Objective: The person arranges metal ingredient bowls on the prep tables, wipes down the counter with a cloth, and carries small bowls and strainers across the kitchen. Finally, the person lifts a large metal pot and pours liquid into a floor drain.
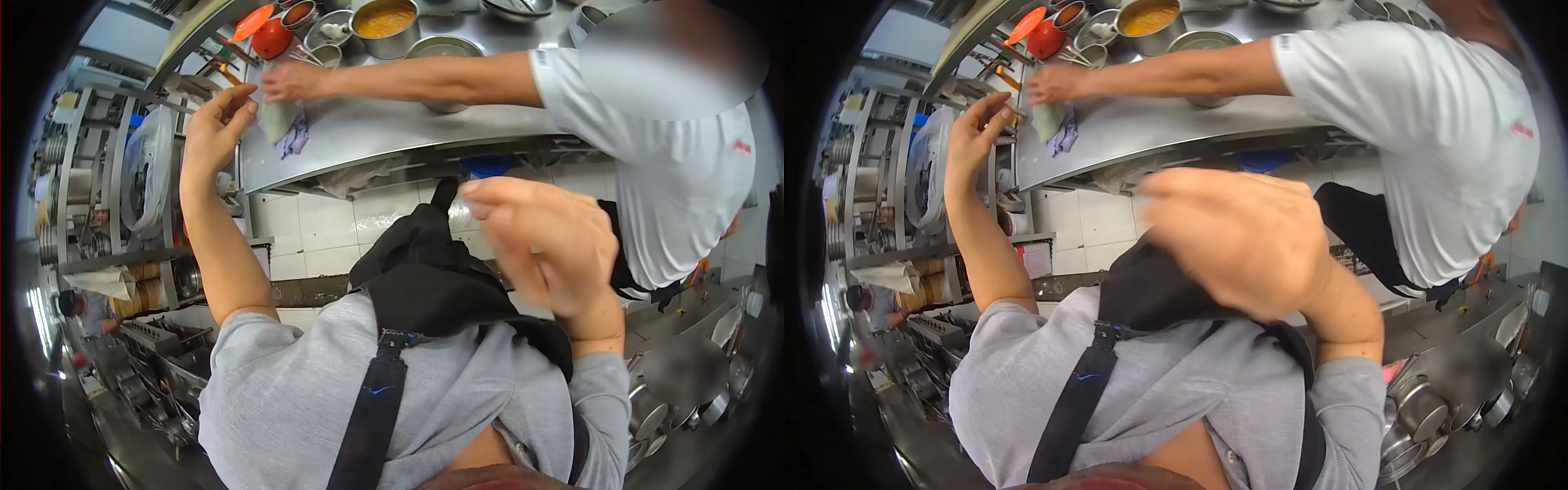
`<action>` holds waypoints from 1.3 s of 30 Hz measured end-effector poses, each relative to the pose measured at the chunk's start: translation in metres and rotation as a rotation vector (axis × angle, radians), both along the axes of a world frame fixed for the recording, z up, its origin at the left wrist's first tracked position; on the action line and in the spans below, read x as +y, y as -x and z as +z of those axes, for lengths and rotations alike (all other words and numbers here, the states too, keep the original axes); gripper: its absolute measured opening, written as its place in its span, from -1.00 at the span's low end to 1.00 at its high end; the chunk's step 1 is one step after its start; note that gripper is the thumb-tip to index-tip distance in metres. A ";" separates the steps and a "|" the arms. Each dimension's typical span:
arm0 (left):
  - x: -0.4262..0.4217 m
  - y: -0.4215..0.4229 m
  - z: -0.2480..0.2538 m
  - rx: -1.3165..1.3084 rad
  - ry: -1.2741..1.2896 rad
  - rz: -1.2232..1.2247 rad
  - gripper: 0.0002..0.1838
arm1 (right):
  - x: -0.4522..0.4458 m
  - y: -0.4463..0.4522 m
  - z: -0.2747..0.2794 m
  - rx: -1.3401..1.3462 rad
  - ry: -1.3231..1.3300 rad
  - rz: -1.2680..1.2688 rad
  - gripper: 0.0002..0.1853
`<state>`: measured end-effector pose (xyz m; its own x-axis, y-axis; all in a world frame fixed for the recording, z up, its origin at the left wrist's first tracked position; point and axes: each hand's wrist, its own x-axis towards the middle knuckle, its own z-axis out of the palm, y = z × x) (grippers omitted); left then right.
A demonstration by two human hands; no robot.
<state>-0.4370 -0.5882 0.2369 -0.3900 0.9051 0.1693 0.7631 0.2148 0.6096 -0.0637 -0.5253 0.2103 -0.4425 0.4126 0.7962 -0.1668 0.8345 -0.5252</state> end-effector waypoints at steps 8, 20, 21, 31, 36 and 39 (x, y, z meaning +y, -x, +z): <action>0.015 0.117 -0.070 0.182 0.013 0.341 -0.75 | -0.042 -0.033 -0.082 -0.313 0.620 -0.335 -0.78; 0.053 0.224 -0.342 0.385 0.156 0.195 -0.64 | -0.062 -0.014 -0.222 -0.594 0.984 -0.735 -0.83; 0.049 0.236 -0.344 0.377 0.155 0.192 -0.63 | -0.064 -0.012 -0.227 -0.604 0.996 -0.739 -0.83; 0.089 0.232 -0.295 -0.090 0.092 0.278 -0.69 | 0.015 -0.005 -0.196 -0.418 1.166 -0.880 -0.81; 0.145 0.190 -0.267 -0.924 0.045 0.387 -0.68 | 0.140 0.005 -0.193 -0.183 1.105 -0.819 -0.67; 0.174 0.181 -0.271 -0.994 0.064 0.455 -0.68 | 0.241 0.034 -0.180 -0.137 1.012 -0.821 -0.58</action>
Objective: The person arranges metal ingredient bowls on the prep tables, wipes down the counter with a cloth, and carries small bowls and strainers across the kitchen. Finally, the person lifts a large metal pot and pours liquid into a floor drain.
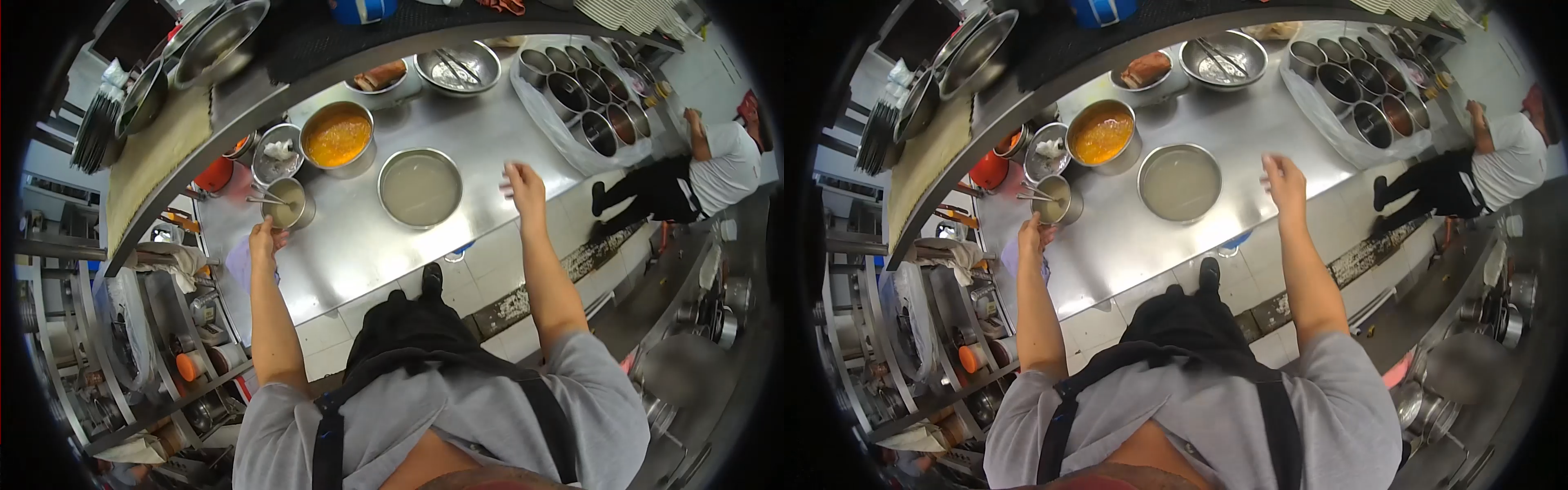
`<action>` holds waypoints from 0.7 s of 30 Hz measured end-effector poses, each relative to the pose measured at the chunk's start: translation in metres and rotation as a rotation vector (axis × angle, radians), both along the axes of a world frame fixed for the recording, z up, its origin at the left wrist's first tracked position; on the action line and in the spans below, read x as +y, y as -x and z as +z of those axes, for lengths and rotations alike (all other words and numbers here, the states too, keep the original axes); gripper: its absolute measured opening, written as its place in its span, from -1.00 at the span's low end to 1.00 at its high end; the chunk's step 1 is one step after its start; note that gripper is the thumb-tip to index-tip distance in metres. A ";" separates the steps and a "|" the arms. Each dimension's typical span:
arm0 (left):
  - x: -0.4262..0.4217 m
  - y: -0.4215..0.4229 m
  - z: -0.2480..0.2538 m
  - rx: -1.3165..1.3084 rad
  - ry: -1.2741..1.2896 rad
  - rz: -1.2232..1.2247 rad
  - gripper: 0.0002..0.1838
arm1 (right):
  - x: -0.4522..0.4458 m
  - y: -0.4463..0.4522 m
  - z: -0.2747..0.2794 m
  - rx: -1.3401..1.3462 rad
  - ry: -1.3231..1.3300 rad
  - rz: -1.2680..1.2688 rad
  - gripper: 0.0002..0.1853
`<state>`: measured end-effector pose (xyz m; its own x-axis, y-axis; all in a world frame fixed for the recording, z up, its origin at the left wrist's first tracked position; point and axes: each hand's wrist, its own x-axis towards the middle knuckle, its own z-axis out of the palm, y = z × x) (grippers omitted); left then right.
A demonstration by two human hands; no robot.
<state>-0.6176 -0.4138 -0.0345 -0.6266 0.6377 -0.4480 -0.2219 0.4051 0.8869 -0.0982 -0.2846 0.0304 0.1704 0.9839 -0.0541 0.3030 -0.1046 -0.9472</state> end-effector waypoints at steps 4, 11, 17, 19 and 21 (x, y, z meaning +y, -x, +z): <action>0.013 -0.009 0.007 0.067 0.195 0.044 -0.77 | 0.144 0.039 -0.023 0.100 -0.019 -0.066 -0.46; -0.007 -0.023 0.002 0.051 0.043 0.171 -0.83 | 0.286 0.065 -0.108 0.324 0.114 -0.232 -0.55; -0.041 -0.034 0.003 0.065 0.049 0.260 -0.90 | 0.293 0.014 -0.105 0.373 0.098 -0.278 -0.69; -0.059 -0.038 0.000 0.068 0.038 0.266 -0.91 | 0.281 -0.013 -0.099 0.357 0.071 -0.224 -0.67; -0.078 -0.044 0.004 0.039 0.021 0.289 -0.94 | 0.260 -0.039 -0.079 0.300 0.054 -0.189 -0.65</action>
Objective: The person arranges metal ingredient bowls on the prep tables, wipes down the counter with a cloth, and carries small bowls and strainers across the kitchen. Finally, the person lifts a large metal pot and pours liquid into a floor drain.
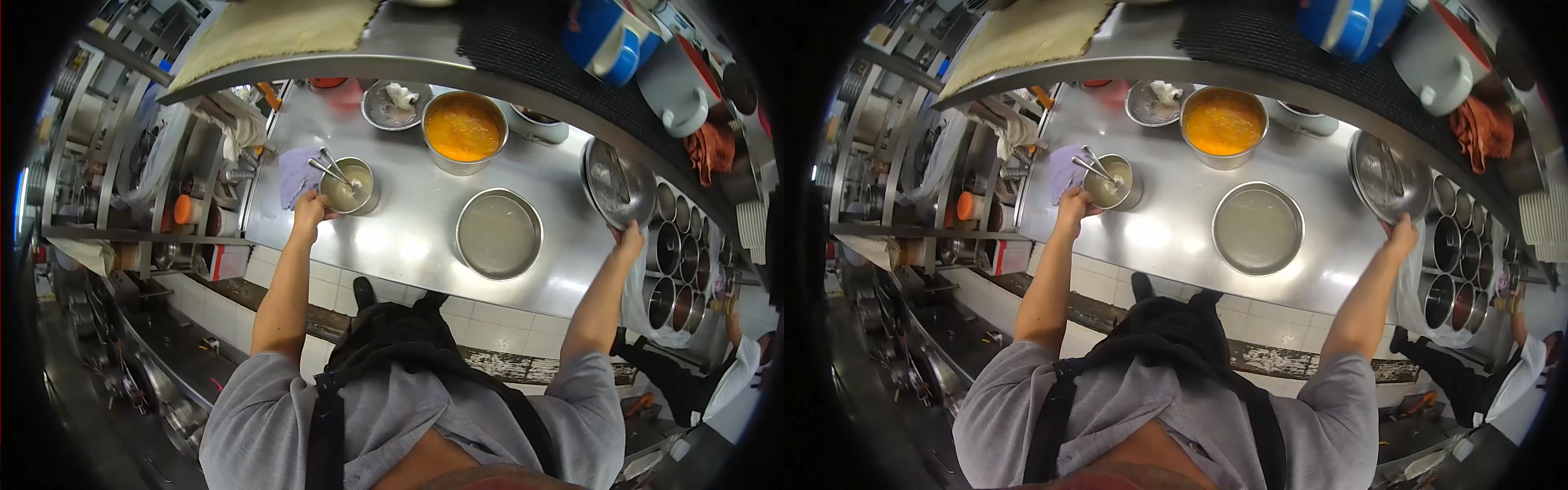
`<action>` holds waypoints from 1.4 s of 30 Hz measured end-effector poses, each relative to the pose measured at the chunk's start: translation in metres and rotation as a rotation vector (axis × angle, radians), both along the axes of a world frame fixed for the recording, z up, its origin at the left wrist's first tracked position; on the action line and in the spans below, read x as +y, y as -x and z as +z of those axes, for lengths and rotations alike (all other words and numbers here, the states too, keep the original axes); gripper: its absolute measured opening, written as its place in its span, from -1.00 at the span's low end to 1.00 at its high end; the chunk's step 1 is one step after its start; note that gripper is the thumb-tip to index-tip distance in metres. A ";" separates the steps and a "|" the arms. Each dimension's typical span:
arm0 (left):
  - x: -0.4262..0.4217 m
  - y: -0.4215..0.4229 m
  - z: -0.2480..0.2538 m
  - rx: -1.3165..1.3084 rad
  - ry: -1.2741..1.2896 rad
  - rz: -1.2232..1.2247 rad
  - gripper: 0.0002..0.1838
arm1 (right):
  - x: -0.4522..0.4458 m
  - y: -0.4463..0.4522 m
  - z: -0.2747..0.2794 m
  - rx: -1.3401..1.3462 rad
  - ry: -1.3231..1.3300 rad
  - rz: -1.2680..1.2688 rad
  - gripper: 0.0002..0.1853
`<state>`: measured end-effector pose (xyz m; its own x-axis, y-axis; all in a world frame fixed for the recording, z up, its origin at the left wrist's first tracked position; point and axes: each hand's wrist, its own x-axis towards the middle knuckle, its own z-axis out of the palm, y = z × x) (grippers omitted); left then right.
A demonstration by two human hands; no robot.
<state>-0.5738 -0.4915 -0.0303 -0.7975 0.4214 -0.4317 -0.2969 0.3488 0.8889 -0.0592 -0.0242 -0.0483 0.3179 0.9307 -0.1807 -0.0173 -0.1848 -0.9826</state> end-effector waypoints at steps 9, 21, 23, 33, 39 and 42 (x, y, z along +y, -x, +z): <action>-0.060 0.020 0.004 0.025 0.014 -0.027 -0.85 | -0.114 -0.053 0.094 -0.184 -0.026 0.157 -0.76; -0.177 0.092 0.040 0.193 0.019 -0.100 -0.81 | -0.322 0.159 0.130 -0.106 -0.036 0.453 -0.92; -0.204 0.101 0.039 0.220 0.013 -0.108 -0.81 | -0.341 0.202 0.099 -0.170 0.001 0.514 -0.88; -0.303 0.137 0.040 0.161 0.123 -0.017 -0.87 | -0.413 0.386 0.009 -0.070 0.224 0.575 -0.70; -0.309 0.143 0.043 0.098 0.055 0.084 -0.96 | -0.399 0.388 0.017 -0.215 0.241 0.732 -0.40; -0.304 0.148 0.043 0.086 0.019 0.115 -0.95 | -0.337 0.393 0.011 -0.461 -0.063 0.578 -0.38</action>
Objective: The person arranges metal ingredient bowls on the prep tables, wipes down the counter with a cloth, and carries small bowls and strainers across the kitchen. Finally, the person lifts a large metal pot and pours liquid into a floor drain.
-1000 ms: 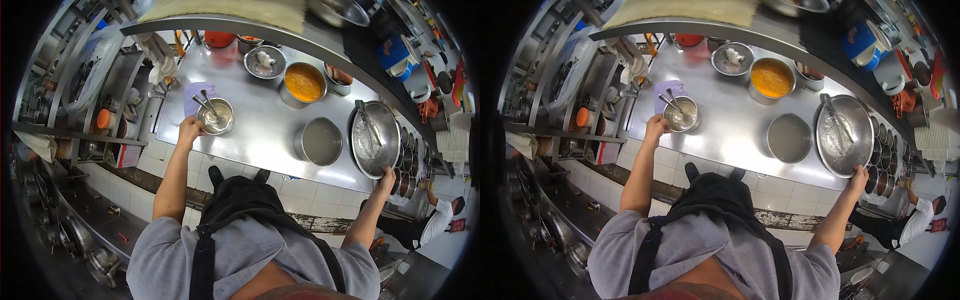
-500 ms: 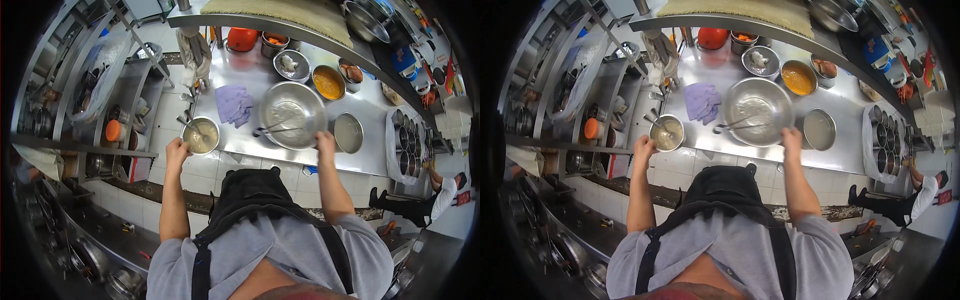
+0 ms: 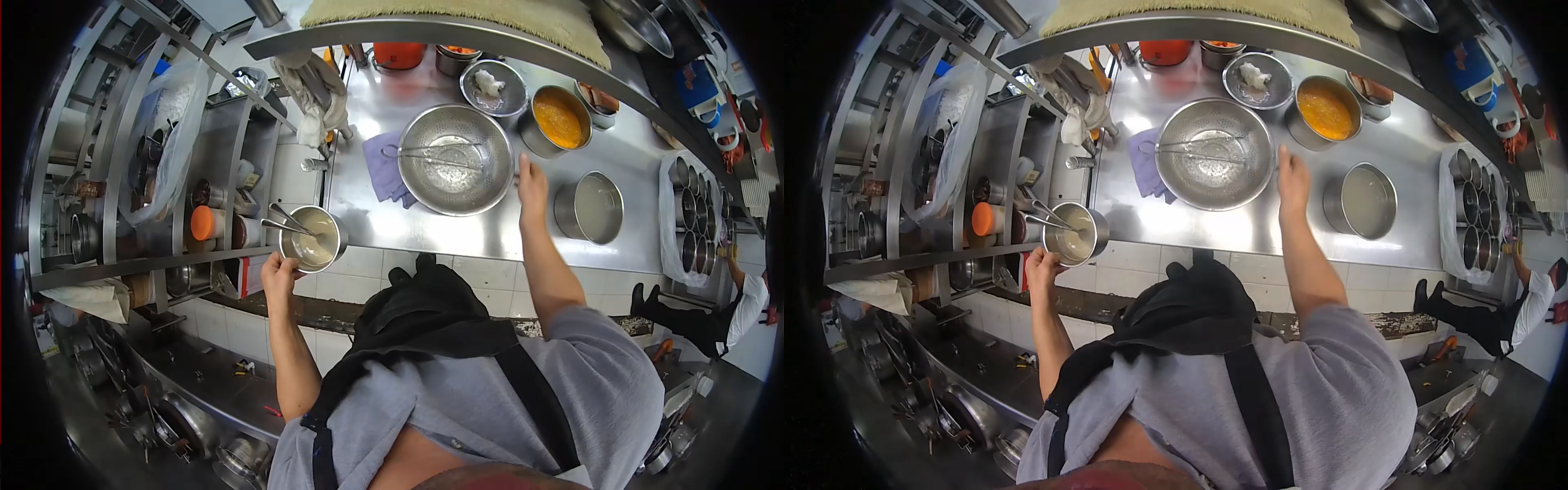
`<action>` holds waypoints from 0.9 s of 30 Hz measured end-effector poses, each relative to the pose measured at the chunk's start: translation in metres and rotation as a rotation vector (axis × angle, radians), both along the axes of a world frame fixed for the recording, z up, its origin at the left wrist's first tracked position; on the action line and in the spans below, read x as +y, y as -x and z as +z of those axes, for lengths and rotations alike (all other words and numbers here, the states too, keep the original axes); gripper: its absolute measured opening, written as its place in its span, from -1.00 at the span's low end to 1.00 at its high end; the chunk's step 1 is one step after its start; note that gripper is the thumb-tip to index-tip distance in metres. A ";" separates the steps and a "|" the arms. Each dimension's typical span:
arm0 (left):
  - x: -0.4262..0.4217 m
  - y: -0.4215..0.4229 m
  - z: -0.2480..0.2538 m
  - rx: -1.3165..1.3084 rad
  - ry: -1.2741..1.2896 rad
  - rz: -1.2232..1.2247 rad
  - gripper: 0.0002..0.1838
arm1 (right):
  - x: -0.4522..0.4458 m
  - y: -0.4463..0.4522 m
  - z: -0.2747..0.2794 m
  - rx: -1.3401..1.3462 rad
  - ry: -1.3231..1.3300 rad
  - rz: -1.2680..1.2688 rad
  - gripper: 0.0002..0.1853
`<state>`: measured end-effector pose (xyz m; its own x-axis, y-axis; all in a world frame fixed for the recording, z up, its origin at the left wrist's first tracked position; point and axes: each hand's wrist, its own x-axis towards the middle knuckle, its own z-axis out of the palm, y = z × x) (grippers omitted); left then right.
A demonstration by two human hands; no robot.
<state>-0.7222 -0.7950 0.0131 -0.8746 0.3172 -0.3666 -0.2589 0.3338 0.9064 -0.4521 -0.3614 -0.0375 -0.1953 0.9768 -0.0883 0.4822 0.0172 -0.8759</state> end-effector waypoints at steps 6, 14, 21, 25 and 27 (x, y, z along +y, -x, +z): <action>0.025 0.004 0.017 0.081 0.085 -0.062 -0.95 | 0.119 0.096 -0.007 -0.689 -0.289 0.084 -0.54; 0.047 -0.017 0.036 0.039 0.065 -0.020 -0.95 | 0.170 0.133 -0.051 -0.678 0.082 0.139 -0.77; 0.066 -0.012 0.023 0.012 0.033 -0.012 -0.83 | 0.081 0.092 0.031 0.152 -0.252 -0.169 -0.73; 0.071 0.002 0.008 0.024 0.002 -0.044 -0.81 | 0.000 0.047 0.085 0.520 0.119 -0.054 -0.73; 0.074 0.008 0.010 0.017 -0.002 -0.051 -0.81 | -0.018 0.030 0.078 0.427 0.218 0.007 -0.72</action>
